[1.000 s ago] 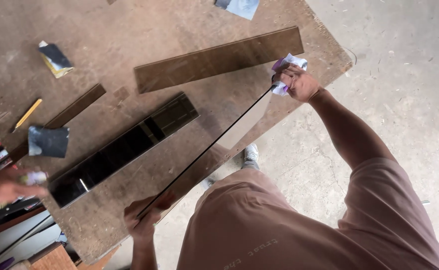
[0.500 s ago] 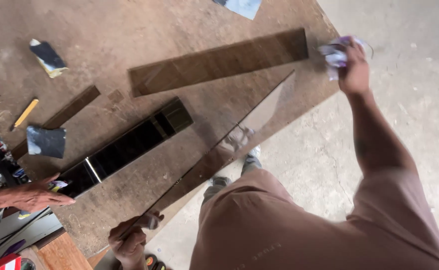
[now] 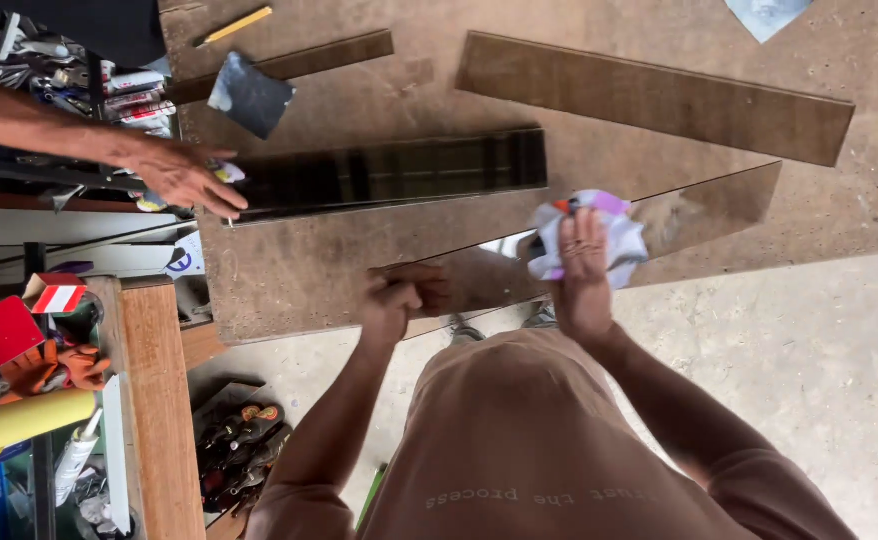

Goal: Cleaning and wiping long glass or acrylic strips on a workbench using a cloth.

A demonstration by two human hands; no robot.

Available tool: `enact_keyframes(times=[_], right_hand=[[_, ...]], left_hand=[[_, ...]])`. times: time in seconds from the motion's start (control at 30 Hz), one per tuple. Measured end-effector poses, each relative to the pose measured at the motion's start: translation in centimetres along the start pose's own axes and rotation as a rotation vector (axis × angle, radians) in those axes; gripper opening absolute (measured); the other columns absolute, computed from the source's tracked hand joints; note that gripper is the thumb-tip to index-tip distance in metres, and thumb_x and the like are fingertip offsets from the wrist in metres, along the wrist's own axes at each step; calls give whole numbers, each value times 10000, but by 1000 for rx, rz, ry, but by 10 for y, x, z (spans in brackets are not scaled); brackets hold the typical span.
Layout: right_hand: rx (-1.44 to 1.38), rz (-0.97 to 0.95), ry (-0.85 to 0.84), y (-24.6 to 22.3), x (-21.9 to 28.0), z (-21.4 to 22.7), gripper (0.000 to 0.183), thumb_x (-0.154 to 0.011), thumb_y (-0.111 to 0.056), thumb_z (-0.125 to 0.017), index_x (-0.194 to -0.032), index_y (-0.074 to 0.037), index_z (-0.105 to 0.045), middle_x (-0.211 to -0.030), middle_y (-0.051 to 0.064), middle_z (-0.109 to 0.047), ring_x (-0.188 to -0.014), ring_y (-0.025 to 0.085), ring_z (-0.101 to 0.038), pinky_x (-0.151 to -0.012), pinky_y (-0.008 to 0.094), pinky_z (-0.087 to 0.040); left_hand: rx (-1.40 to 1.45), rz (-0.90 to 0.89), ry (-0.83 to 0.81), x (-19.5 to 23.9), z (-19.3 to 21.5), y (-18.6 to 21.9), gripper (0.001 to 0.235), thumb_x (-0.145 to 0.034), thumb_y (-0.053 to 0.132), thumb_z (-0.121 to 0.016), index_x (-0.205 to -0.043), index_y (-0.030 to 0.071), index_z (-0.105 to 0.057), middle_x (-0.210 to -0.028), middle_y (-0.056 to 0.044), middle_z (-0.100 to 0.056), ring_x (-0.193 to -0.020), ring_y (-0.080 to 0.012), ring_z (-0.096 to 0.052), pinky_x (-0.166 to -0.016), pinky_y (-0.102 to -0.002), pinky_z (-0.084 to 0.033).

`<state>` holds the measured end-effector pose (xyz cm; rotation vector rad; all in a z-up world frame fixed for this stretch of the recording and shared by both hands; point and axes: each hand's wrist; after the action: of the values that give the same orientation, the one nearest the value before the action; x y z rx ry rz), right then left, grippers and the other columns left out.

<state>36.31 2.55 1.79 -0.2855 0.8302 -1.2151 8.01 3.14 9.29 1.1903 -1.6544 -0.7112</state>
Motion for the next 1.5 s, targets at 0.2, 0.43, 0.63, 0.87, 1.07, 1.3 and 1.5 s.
enact_keyframes(times=[0.2, 0.43, 0.63, 0.87, 1.07, 1.3, 1.5], right_hand=[[120, 291, -256, -116, -11, -61, 701, -927, -212, -563, -1547, 55, -376, -1611, 341, -315, -1483, 526, -305, -1268, 571, -188], [-10, 575, -248, -129, -23, -55, 575, -1035, -334, -424, -1483, 17, -503, -1568, 243, -450, -1450, 423, -433, -1242, 525, -299], [-9, 563, -383, -109, -4, -72, 616, -1035, -322, -464, -1507, 70, -410, -1597, 297, -365, -1476, 472, -355, -1257, 569, -243], [-1138, -1093, 296, 137, -19, 14, 496, -962, -423, -774, -1379, -226, -591, -1309, -61, -658, -1105, 84, -599, -1046, 288, -417], [-457, -255, -25, -10, -4, -36, 639, -974, -395, -643, -1507, -102, -449, -1532, 115, -434, -1373, 295, -409, -1185, 407, -319], [-1028, -437, -88, 167, 46, 16, 606, -1089, -274, -361, -1623, -21, -230, -1690, 142, -241, -1568, 307, -141, -1317, 431, -106], [179, -96, 159, 281, 69, 32, 558, -1122, -123, -403, -1591, 122, -227, -1669, 296, -202, -1579, 425, -170, -1331, 496, -74]], left_hand=[[-59, -117, 210, -48, 79, -111, 80, -580, -21, -717, -653, -31, -686, -548, -111, -530, -475, -176, -509, -498, -354, -506], [612, 319, 384, -30, 5, -51, 821, -850, 788, -616, -1143, 31, -743, -1030, -156, -777, -871, -233, -748, -813, -342, -641], [401, 304, 247, -18, -18, -16, 800, -967, 632, -563, -1372, -58, -566, -1286, -209, -648, -1107, -252, -686, -1040, -317, -549], [118, 243, 151, -33, 17, -22, 630, -968, 543, -619, -969, -68, -771, -774, -259, -755, -578, -313, -759, -486, -450, -643], [20, 152, 184, -25, 18, -14, 480, -1010, 362, -644, -939, -104, -737, -743, -251, -722, -569, -303, -736, -461, -451, -631], [-118, -25, 256, 0, 9, 1, 487, -1032, 327, -622, -887, -127, -722, -724, -288, -707, -532, -331, -714, -461, -438, -596], [-36, 43, 194, -1, 35, -5, 511, -978, 369, -646, -952, -137, -709, -758, -310, -705, -567, -435, -668, -477, -525, -538]])
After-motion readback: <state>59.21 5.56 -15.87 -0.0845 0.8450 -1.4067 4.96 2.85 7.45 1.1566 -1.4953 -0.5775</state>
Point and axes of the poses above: each hand's wrist, its own x-axis away from the middle knuckle, its own z-axis out of the back of the hand, y = z × x
